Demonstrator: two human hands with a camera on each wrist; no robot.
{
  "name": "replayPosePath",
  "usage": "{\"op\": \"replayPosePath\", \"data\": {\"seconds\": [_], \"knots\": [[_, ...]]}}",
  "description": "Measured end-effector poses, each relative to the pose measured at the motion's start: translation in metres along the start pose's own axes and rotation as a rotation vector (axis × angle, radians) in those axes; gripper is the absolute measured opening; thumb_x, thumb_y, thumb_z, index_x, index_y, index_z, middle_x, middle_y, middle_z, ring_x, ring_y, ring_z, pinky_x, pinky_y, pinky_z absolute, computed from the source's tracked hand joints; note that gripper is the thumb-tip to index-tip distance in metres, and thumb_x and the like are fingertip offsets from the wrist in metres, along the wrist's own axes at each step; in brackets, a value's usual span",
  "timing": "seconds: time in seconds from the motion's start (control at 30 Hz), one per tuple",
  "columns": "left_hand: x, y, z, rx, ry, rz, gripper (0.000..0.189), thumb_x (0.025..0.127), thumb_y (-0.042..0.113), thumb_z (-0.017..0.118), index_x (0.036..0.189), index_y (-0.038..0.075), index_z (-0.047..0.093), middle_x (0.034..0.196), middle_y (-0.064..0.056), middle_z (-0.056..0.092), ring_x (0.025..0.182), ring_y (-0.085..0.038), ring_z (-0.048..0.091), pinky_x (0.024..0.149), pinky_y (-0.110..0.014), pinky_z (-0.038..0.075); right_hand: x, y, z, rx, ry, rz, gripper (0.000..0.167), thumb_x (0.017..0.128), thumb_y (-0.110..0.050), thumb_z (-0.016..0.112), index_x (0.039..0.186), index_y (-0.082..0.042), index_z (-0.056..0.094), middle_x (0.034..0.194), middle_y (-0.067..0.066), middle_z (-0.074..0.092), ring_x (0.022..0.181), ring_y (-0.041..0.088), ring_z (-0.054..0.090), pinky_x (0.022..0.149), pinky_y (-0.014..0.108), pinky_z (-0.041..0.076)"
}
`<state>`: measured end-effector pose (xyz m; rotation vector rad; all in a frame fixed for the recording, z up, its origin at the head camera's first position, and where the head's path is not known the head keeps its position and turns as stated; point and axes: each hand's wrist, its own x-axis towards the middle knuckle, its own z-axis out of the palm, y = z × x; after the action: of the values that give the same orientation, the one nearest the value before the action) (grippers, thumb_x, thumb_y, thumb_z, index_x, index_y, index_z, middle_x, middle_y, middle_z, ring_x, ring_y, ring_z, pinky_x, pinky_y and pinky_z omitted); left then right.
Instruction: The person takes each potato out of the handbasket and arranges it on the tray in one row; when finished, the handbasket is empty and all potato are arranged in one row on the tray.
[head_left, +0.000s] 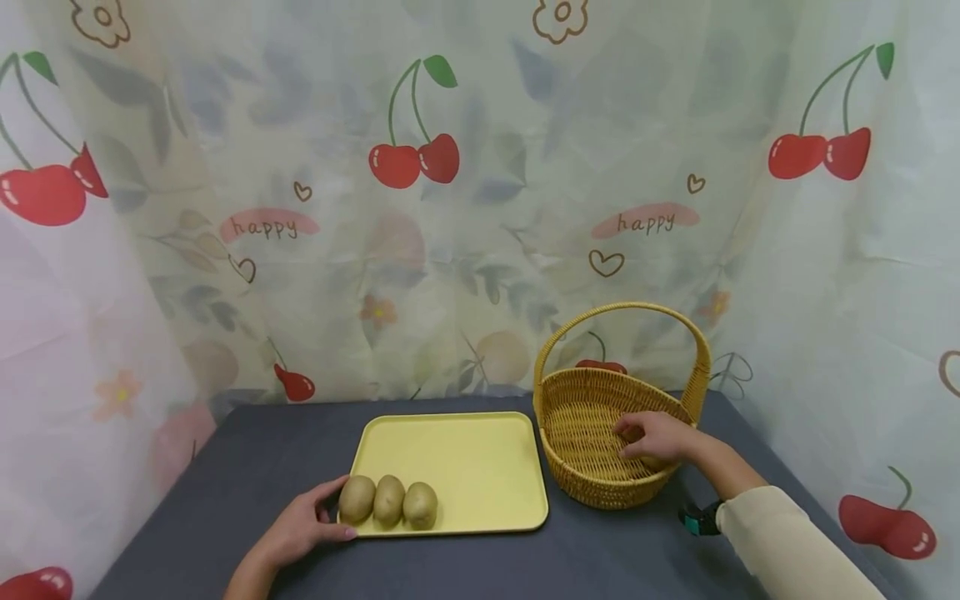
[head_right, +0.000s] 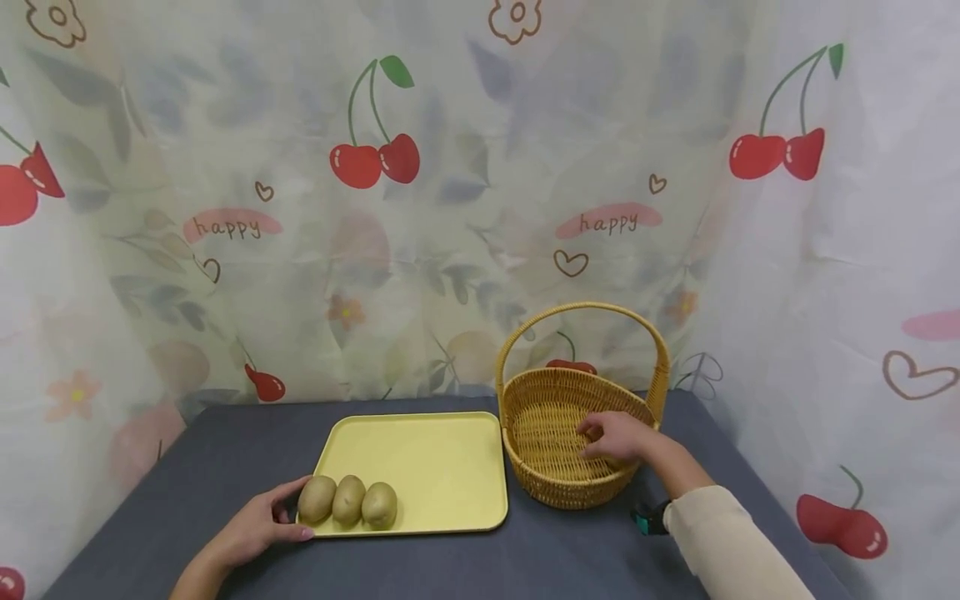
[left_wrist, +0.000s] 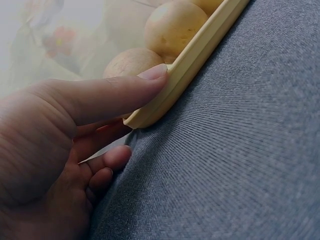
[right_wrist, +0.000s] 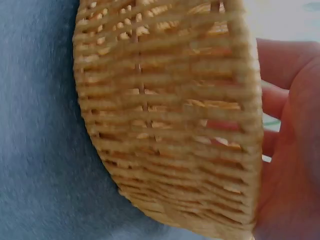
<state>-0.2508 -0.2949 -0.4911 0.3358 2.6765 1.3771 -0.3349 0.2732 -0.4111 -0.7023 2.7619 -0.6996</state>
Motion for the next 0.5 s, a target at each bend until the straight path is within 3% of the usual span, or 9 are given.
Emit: {"op": "replayPosePath", "data": {"seconds": [0.17, 0.37, 0.5], "knots": [[0.0, -0.002, 0.001, -0.002, 0.01, -0.004, 0.087, 0.075, 0.025, 0.085, 0.144, -0.006, 0.041, 0.066, -0.002, 0.049, 0.058, -0.016, 0.046, 0.054, -0.027, 0.04, 0.003, -0.001, 0.006, -0.086, 0.017, -0.004, 0.029, 0.084, -0.021, 0.074, 0.109, -0.008, 0.068, 0.107, 0.005, 0.062, 0.097, 0.029, 0.059, 0.082, 0.048, 0.047], [0.0, -0.002, 0.001, -0.005, 0.007, -0.011, 0.086, 0.075, 0.025, 0.085, 0.144, -0.005, 0.042, 0.066, -0.002, 0.048, 0.058, -0.016, 0.046, 0.054, -0.027, 0.039, 0.005, -0.003, 0.014, -0.213, 0.004, 0.104, 0.026, 0.077, -0.016, 0.071, 0.102, -0.018, 0.071, 0.1, -0.002, 0.06, 0.082, 0.017, 0.052, 0.071, 0.04, 0.045], [0.0, -0.002, 0.001, -0.009, 0.0, -0.02, 0.086, 0.075, 0.026, 0.085, 0.144, -0.004, 0.042, 0.067, -0.002, 0.049, 0.059, -0.017, 0.046, 0.054, -0.027, 0.039, 0.002, -0.005, 0.015, -0.202, 0.009, 0.066, 0.021, 0.076, -0.006, 0.07, 0.096, -0.013, 0.07, 0.096, 0.001, 0.059, 0.078, 0.018, 0.05, 0.067, 0.037, 0.044]]}}
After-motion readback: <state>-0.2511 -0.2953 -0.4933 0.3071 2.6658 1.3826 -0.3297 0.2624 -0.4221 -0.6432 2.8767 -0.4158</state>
